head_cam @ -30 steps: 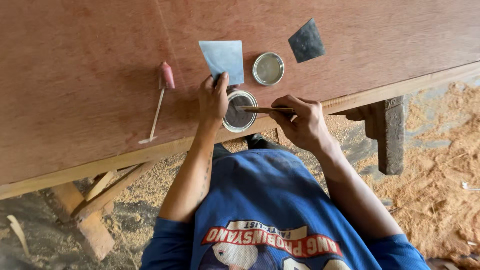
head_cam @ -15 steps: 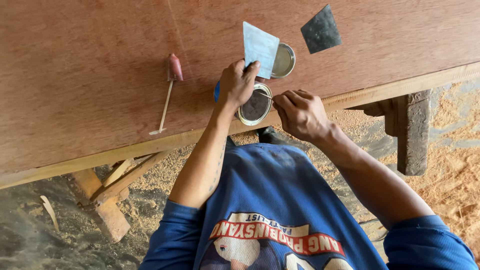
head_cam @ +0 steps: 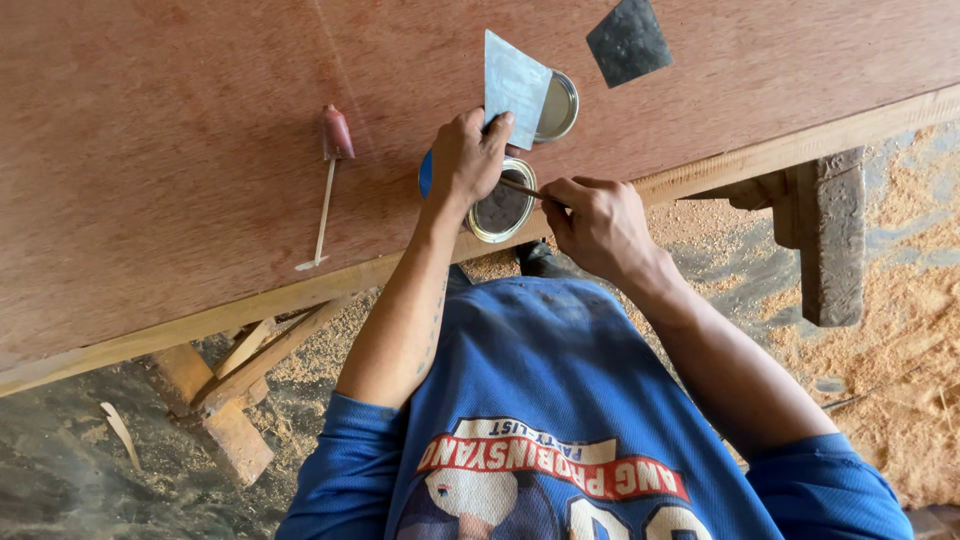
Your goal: The person holds a dark spreader pad loaded with white wood filler and spreads the filler along the seams and edges of a plywood panel frame, working around the panel. They then scoop more filler from a can with a wooden spatula onto the spreader pad.
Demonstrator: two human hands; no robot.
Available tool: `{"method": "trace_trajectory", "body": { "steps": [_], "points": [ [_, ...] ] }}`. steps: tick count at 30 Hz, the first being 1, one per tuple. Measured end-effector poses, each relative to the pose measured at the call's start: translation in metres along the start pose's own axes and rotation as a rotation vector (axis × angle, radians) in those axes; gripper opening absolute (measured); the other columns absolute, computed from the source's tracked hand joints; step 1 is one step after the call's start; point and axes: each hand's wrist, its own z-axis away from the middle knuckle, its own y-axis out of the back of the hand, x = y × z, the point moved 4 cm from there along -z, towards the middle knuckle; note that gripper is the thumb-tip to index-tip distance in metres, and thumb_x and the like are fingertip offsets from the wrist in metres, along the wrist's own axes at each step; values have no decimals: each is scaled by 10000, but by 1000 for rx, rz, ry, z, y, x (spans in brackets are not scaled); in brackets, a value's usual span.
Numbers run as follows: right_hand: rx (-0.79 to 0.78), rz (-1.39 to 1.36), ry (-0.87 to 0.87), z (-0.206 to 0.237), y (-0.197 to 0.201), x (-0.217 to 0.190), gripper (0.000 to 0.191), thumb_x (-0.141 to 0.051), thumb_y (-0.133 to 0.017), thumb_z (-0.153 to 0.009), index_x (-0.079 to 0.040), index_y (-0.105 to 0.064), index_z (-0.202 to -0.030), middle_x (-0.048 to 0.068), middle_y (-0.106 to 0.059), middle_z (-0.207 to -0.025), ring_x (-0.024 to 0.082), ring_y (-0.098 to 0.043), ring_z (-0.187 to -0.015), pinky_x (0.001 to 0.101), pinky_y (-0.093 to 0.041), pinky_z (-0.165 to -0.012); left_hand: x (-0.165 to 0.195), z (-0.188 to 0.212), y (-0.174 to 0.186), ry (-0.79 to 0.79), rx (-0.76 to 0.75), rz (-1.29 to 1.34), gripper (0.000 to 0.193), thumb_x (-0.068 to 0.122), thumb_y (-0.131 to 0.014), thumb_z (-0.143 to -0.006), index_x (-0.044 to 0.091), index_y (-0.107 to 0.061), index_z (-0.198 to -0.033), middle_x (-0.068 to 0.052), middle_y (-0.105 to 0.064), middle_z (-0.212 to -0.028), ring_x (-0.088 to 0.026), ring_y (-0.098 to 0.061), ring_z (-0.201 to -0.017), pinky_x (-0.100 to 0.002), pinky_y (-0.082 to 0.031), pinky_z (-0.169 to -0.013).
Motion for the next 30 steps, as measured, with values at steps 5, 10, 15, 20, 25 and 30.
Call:
{"method": "trace_trajectory", "body": {
  "steps": [5, 10, 15, 20, 25, 30],
  "points": [
    [-210, 148, -209, 6, 0, 2, 75, -97, -674, -985, -52, -668, -1044, 175, -684, -698, 402, -665, -623, 513, -488, -555, 2, 3, -6, -16, 36, -35, 388, 386, -576, -965, 58, -732, -831, -94, -757, -692, -246, -747, -643, -391, -542, -600],
    [-109, 34, -36, 5, 0, -9, 174, -167, -745, -894, -58, -625, -958, 158, -699, -821, 369, -696, -704, 472, -533, -591, 0, 7, -4, 26, 34, -138, 446, 429, -591, -973, 49, -689, -761, -148, -717, -653, -271, -695, -596, -405, -494, -551],
    [-228, 145, -130, 5, -2, 2, 168, -85, -688, -923, -4, -643, -1064, 141, -694, -856, 339, -680, -633, 466, -519, -536, 4, 6, -6, 49, -10, -168, 452, 430, -573, -983, 70, -650, -720, -157, -694, -604, -243, -659, -526, -384, -460, -501],
    [-158, 420, 101, 3, -1, 0, 192, -10, -680, -784, -45, -592, -951, 124, -617, -908, 342, -705, -848, 435, -561, -625, 10, 3, -11, 18, 13, -78, 393, 416, -537, -964, 97, -676, -781, -56, -739, -602, -178, -720, -534, -354, -510, -497],
    [-131, 424, 251, -4, -5, 2, 176, -9, -661, -856, -8, -640, -1031, 111, -585, -871, 292, -689, -756, 405, -534, -505, 11, 2, -10, 47, 44, -167, 430, 418, -557, -984, 63, -697, -785, -95, -713, -640, -221, -712, -564, -379, -511, -511],
    [-150, 427, 302, -1, -15, 6, 95, -44, -661, -933, 4, -670, -1015, 105, -614, -869, 253, -680, -660, 389, -513, -444, 11, 1, -14, 39, 4, 4, 414, 425, -531, -959, 85, -703, -796, -56, -762, -653, -201, -757, -580, -375, -557, -546]
  ]
}}
